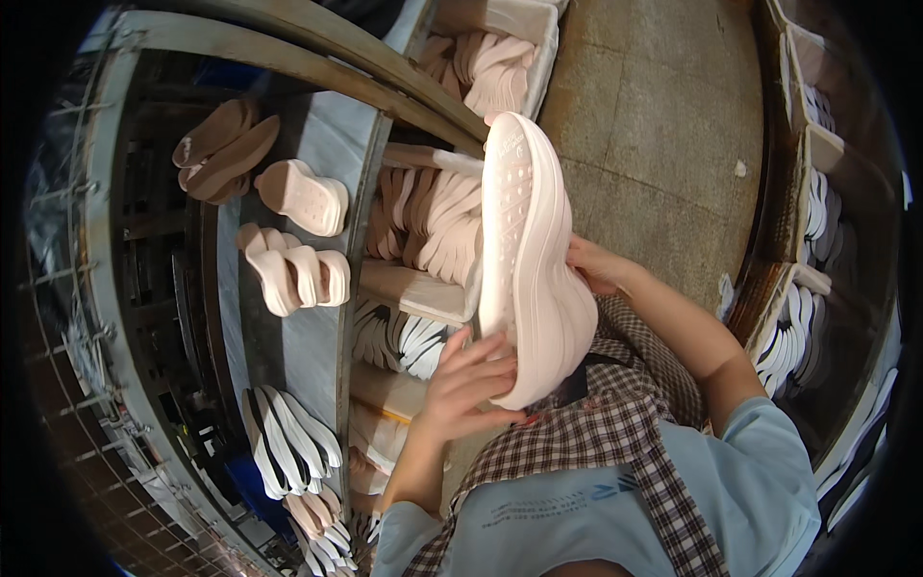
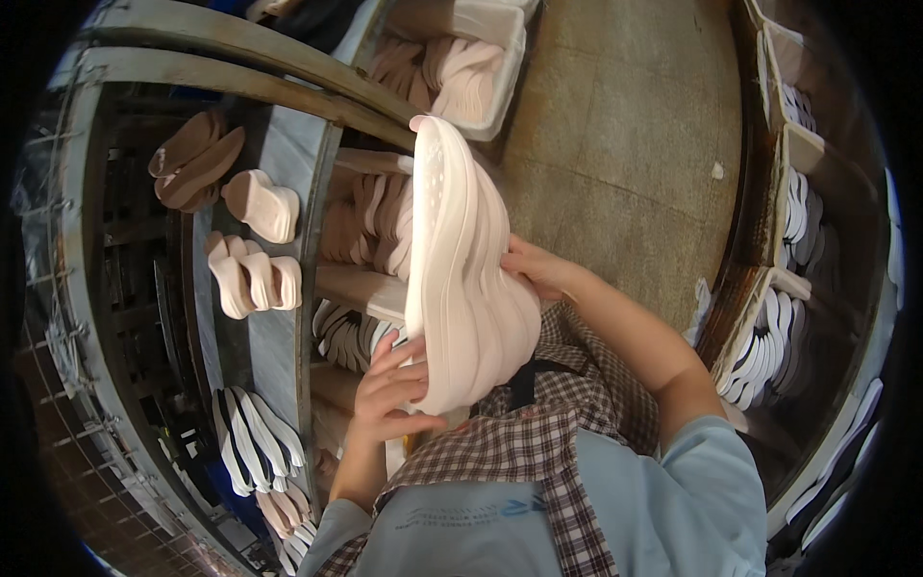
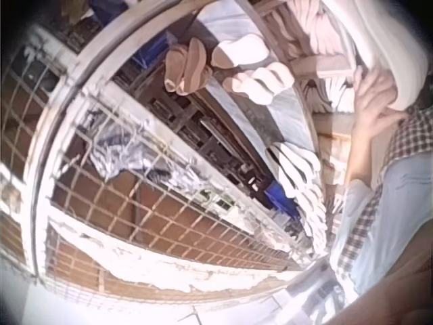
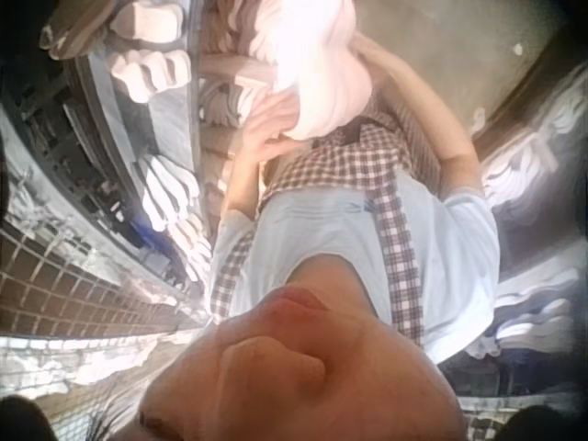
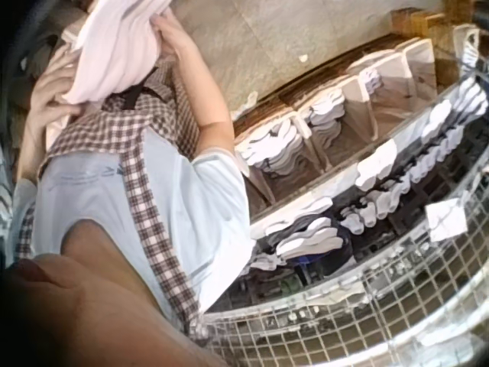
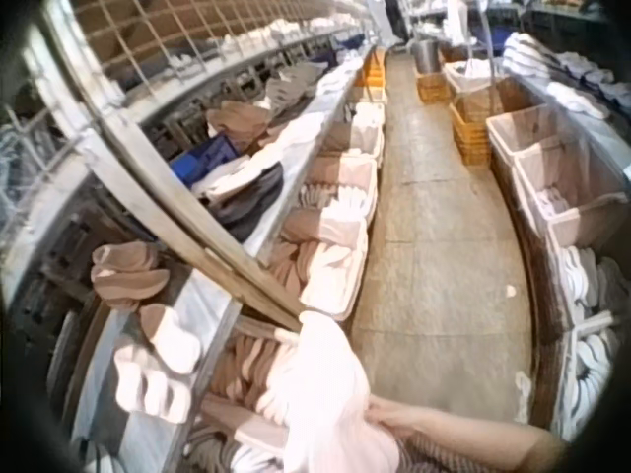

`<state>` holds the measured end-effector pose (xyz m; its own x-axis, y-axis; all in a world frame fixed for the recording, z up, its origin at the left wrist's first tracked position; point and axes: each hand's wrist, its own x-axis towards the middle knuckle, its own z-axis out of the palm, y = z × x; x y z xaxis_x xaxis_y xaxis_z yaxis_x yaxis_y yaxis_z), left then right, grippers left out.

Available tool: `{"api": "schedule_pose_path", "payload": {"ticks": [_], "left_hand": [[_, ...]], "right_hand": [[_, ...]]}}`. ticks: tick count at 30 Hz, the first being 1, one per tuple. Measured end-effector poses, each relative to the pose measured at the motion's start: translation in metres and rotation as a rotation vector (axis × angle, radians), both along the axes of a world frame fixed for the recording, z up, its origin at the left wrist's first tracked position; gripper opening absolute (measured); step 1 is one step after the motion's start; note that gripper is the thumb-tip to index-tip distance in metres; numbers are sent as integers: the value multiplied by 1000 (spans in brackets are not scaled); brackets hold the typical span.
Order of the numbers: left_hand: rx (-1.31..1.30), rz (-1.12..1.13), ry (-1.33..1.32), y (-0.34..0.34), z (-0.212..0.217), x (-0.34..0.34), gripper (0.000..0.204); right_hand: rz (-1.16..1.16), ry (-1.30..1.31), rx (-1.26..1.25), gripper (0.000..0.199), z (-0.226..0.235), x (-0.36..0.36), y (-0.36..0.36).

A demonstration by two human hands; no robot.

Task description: The person picks up white and beige slippers from a shelf, turns them over to view the soles, and places them back. They repeat this process for several pairs, occasionally using a small brush to clean the sole of one slipper.

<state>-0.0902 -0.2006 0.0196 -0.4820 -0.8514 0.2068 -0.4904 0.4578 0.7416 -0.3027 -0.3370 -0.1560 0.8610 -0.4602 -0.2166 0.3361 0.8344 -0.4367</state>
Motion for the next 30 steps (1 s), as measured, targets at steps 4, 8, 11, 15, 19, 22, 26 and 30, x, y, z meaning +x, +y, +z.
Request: {"api": "schedule_pose_path", "payload": {"ticks": [4,8,11,15,19,22,26,30], "left_hand": [[433,679,930,-14,-82,11,53],[1077,843,795,-62,-233,23,44],[1435,793,607,-52,-312,45,42],[1327,787,203,-43,-367,102,40],[1020,761,-182,-61,-398,168,39],[707,676,-496,-76,-414,230,38],[113,381,-1061,-111,-404,345,37],[-91,893,-933,-178,-357,447,44]], "right_hand": [[59,182,-47,81,-30,-6,-2],[47,223,-302,79,-66,14,0],[-63,376,-638,81,-102,52,-2],[-247,779,-540,82,-112,87,8],[-260,516,-475,101,-90,130,31],[-113,712,-538,90,-112,205,33],[-352,683,-514,70,-204,307,3],[-277,667,-614,77,-265,425,-28]]}}
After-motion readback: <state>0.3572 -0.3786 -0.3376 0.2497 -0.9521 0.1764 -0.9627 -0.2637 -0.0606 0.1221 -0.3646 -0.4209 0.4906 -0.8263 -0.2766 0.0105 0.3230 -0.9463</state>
